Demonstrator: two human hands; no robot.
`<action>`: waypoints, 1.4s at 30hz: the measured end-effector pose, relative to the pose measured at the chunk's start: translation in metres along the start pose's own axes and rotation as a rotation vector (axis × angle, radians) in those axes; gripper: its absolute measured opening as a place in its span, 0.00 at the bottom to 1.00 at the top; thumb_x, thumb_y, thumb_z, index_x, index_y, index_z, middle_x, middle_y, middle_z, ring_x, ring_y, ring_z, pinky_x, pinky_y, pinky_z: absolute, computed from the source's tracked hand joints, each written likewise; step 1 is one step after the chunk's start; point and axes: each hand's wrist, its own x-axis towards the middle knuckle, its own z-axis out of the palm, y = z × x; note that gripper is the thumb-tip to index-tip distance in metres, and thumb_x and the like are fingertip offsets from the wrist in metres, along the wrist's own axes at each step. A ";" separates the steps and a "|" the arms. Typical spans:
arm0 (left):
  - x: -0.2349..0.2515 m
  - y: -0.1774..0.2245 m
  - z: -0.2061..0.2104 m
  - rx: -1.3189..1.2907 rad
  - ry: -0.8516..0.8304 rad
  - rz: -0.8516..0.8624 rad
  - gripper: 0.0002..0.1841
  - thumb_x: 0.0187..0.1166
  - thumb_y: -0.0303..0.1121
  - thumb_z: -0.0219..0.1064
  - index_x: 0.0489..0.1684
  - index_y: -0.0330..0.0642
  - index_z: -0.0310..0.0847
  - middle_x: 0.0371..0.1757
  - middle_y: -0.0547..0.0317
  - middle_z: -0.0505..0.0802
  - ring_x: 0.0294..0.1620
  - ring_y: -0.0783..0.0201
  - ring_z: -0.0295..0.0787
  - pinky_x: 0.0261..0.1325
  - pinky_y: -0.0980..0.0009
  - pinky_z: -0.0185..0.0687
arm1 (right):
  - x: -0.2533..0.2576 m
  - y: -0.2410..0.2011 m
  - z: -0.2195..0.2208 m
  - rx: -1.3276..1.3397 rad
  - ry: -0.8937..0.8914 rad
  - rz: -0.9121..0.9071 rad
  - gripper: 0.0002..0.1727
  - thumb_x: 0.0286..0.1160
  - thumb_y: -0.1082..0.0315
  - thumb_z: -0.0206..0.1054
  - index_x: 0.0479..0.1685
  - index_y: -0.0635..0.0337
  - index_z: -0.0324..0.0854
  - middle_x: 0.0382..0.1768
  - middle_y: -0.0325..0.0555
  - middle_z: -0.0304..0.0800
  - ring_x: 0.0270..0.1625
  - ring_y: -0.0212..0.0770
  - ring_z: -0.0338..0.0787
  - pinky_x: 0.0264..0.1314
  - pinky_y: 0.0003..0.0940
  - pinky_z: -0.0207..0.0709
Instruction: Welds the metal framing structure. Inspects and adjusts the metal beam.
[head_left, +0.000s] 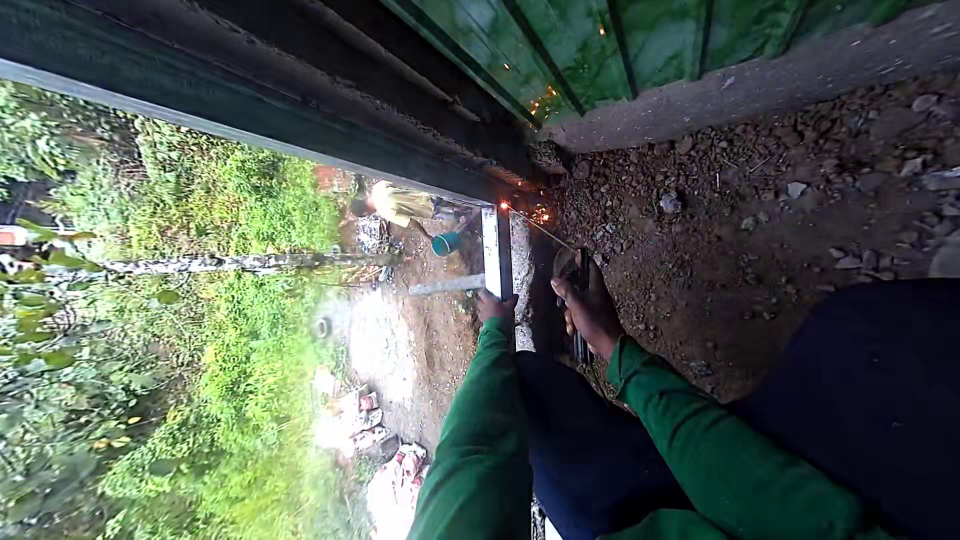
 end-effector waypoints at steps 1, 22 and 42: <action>0.000 -0.001 0.000 -0.004 0.004 0.000 0.57 0.60 0.53 0.86 0.88 0.35 0.55 0.75 0.26 0.80 0.73 0.31 0.80 0.73 0.34 0.77 | 0.000 0.000 0.000 0.005 0.000 0.003 0.56 0.77 0.41 0.71 0.98 0.38 0.34 0.40 0.54 0.83 0.19 0.41 0.78 0.22 0.39 0.80; 0.003 -0.003 0.002 -0.030 -0.004 -0.007 0.59 0.57 0.53 0.87 0.89 0.36 0.54 0.73 0.25 0.82 0.72 0.29 0.81 0.72 0.33 0.78 | 0.002 0.001 0.001 0.018 -0.004 -0.002 0.53 0.80 0.44 0.70 0.97 0.41 0.35 0.36 0.51 0.81 0.16 0.40 0.78 0.20 0.38 0.80; -0.014 0.020 -0.021 0.029 -0.182 -0.102 0.51 0.73 0.50 0.79 0.93 0.37 0.51 0.83 0.31 0.75 0.82 0.36 0.74 0.82 0.39 0.70 | 0.002 0.001 0.000 0.033 0.005 -0.017 0.48 0.82 0.50 0.68 0.97 0.36 0.39 0.36 0.51 0.84 0.19 0.42 0.81 0.22 0.40 0.83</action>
